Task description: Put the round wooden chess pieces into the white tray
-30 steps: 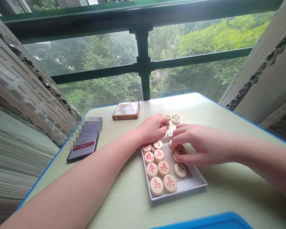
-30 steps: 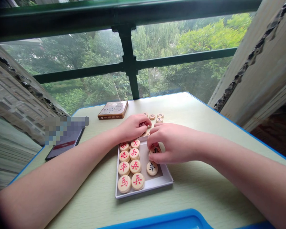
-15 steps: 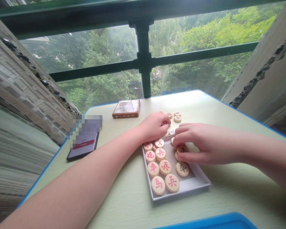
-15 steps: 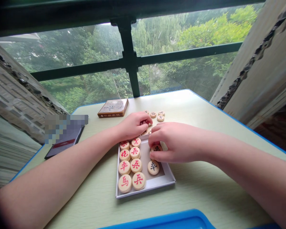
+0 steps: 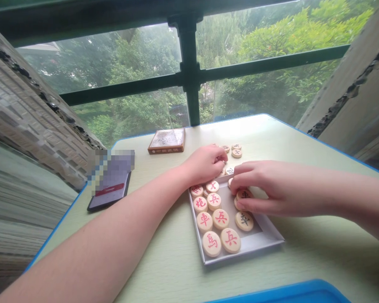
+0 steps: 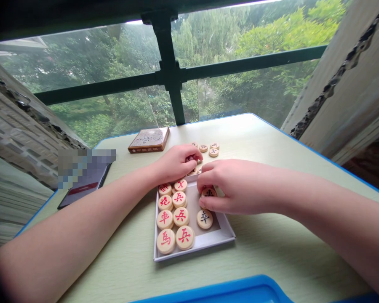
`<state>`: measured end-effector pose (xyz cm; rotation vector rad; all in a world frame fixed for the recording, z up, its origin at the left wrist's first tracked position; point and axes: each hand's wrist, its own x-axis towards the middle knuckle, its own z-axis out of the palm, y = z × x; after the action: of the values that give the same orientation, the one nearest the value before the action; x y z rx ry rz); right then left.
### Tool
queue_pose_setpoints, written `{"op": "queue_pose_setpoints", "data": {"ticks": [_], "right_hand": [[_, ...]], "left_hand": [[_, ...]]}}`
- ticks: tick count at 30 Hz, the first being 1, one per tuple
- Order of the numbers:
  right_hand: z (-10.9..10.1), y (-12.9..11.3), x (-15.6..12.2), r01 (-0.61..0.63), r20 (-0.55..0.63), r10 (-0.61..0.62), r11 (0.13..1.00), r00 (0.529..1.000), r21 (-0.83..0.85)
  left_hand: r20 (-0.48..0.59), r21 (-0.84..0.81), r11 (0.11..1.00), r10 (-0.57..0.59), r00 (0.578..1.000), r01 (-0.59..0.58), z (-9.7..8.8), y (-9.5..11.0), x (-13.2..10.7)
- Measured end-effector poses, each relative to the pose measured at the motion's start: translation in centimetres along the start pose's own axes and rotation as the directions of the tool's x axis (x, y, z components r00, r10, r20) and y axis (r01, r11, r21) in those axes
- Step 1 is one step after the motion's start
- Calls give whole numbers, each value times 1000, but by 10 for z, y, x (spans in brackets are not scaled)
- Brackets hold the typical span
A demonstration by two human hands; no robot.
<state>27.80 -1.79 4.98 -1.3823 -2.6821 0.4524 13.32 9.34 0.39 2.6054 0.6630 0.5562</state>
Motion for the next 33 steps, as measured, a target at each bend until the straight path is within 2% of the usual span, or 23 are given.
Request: {"op": "queue_pose_setpoints", "data": {"ticks": [8,33], "right_hand": [[2,0,-1,-8,-31,8,1000,999,9],[0,2,0,-19,31,20,999,999,-28]], "left_hand": [[-6,-6,1000,8,1000,-8,1,-3,2],[-2,10,1000,11,1000,-11,0,-1,1]]}}
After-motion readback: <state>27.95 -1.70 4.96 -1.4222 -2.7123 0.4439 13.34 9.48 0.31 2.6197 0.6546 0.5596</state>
